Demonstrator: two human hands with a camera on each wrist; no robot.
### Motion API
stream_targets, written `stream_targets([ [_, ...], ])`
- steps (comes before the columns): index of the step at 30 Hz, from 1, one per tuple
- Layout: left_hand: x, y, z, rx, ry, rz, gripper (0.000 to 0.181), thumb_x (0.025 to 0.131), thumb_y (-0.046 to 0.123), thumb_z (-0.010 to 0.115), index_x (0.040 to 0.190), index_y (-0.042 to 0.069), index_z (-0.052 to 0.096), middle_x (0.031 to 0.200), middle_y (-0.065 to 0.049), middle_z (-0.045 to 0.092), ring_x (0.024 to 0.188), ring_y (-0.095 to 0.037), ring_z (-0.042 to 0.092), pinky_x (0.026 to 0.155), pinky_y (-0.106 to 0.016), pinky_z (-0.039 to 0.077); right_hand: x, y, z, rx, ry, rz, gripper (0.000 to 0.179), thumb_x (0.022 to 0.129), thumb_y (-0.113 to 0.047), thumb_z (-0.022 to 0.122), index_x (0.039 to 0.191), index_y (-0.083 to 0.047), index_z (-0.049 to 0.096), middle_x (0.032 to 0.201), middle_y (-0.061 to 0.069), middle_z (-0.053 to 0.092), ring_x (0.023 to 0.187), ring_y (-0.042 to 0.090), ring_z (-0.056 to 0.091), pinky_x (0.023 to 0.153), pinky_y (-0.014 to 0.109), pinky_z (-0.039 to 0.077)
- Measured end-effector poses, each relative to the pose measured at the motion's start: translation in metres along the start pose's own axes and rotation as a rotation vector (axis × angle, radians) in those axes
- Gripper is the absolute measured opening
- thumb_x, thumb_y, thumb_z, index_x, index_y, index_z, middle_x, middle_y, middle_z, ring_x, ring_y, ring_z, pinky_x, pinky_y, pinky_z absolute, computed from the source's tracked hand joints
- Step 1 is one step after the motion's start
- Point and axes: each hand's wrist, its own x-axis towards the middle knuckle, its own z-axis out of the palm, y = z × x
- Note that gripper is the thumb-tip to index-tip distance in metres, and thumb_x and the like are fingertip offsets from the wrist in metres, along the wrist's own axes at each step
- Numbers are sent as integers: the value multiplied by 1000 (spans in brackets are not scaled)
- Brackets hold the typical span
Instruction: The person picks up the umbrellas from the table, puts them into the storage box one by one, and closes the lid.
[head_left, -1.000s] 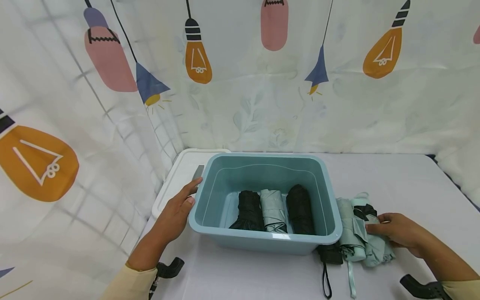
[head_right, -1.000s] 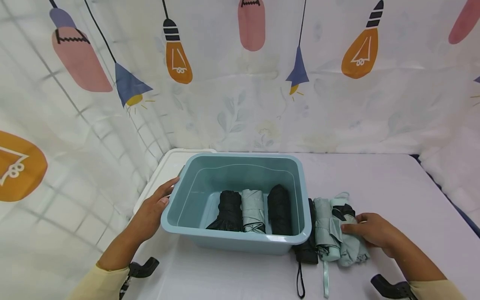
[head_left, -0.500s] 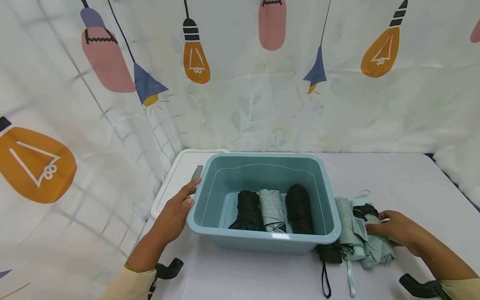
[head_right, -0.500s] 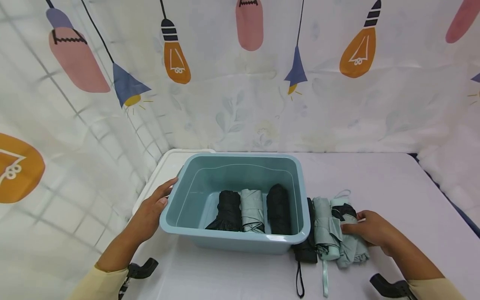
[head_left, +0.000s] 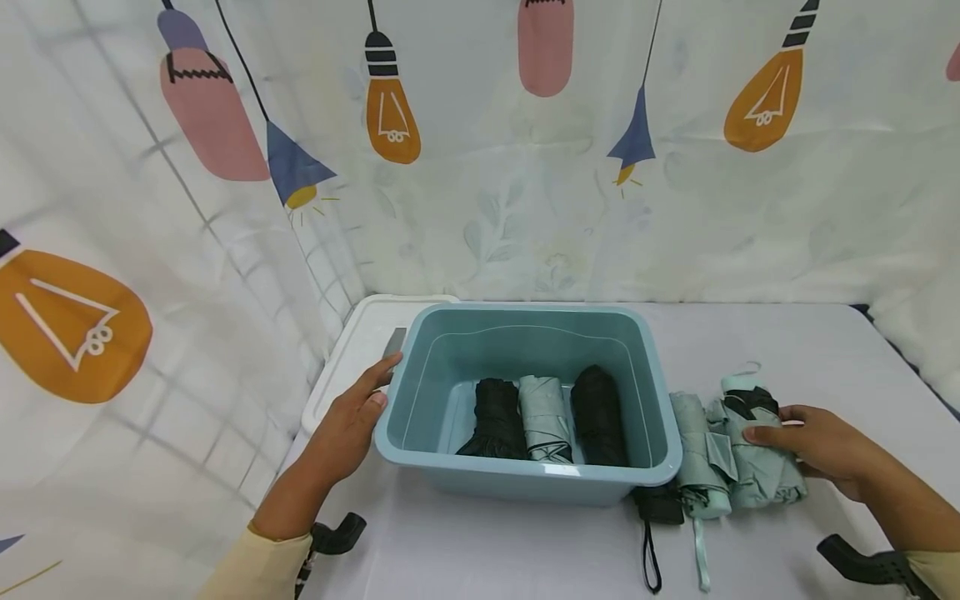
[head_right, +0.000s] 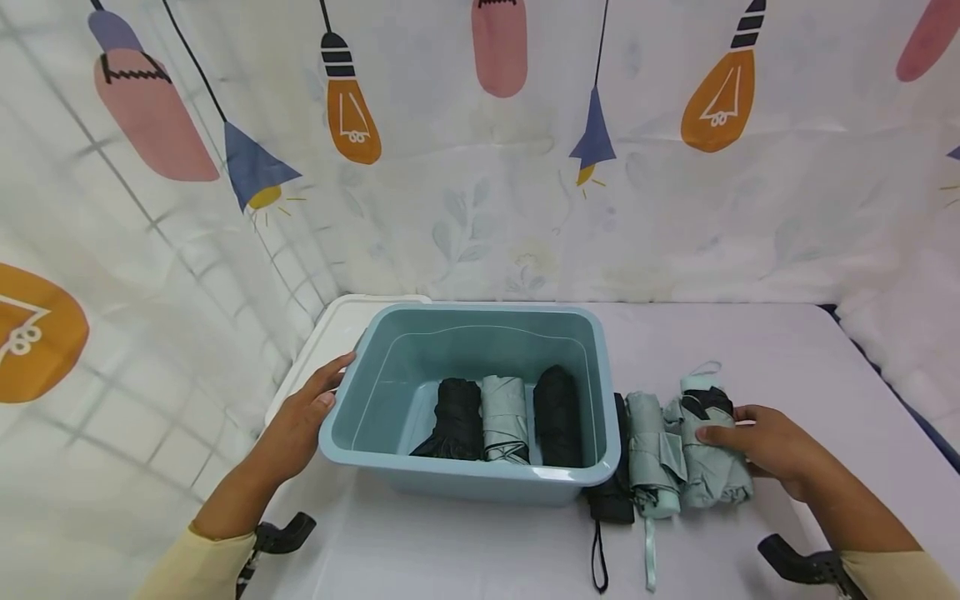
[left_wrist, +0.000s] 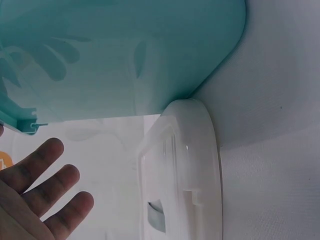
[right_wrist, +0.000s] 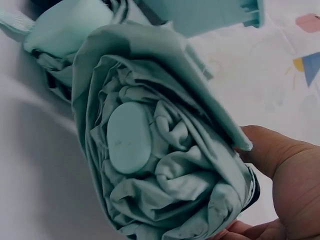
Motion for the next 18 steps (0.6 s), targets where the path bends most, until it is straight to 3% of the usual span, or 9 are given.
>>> stream_targets([
  [5,0,0,-1,-1,2,2,53,108,18,40,159,28,37,142,-20,56,123,-43,58,87,-62,49,-2,-2,-11,-10,1,-8,102,105,-46,54,145,30,-2,145,53,19,133,64,33,97,59,48],
  [18,0,0,0,-8,-4,-2,51,109,21,39,159,27,37,141,-21,57,122,-43,59,88,-63,49,-4,-8,-24,-9,66,-23,105,105,-48,53,144,30,-5,140,49,33,126,61,47,96,61,48],
])
